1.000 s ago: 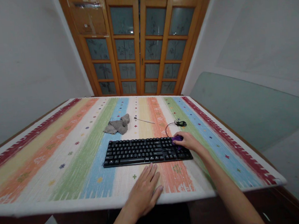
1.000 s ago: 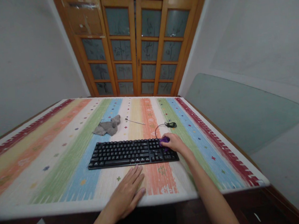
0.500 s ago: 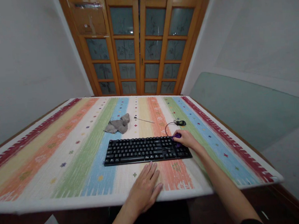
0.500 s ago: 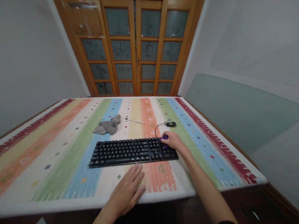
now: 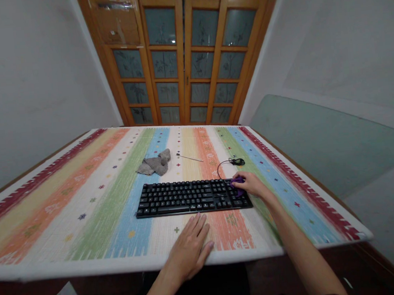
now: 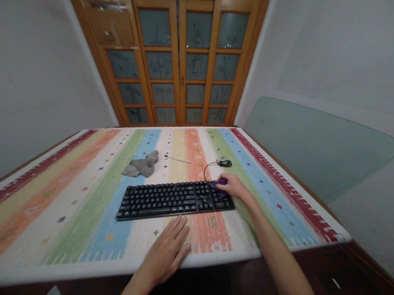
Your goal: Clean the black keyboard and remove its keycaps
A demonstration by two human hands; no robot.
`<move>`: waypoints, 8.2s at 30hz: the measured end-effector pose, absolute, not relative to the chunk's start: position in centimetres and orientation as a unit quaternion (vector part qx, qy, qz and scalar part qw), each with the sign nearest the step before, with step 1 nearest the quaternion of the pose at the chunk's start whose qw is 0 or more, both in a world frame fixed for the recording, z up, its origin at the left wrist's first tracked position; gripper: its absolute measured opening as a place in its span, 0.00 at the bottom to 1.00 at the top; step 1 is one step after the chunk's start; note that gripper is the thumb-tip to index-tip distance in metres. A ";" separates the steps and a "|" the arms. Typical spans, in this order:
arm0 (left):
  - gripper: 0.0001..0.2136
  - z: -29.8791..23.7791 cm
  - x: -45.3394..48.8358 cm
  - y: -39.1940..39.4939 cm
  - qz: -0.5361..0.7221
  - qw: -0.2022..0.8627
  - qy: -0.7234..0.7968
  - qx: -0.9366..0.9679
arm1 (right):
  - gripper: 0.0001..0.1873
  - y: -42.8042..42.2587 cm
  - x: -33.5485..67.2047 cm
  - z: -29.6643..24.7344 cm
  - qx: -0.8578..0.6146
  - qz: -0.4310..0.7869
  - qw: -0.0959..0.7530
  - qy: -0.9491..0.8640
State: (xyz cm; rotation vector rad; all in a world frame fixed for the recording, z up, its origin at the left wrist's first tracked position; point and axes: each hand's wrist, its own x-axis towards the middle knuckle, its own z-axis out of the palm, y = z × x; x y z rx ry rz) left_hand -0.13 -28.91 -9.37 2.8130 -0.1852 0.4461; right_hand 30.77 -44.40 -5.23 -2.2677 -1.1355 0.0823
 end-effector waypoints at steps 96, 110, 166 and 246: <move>0.20 -9.5 0.1 -28.9 0.176 0.115 -0.071 0.975 | 0.06 -47.7 28.9 -6.0 -0.838 -0.096 0.329 -0.425; 0.20 -9.7 0.0 -28.9 0.180 0.122 -0.070 0.974 | 0.07 -46.8 29.3 -5.8 -0.831 -0.038 0.241 -0.501; 0.21 -10.2 0.1 -28.9 0.185 0.130 -0.069 0.971 | 0.08 -44.9 25.6 -6.2 -0.815 -0.066 0.182 -0.545; 0.21 -10.2 0.2 -29.0 0.183 0.125 -0.067 0.973 | 0.06 -47.2 26.1 -6.5 -0.830 -0.095 0.294 -0.465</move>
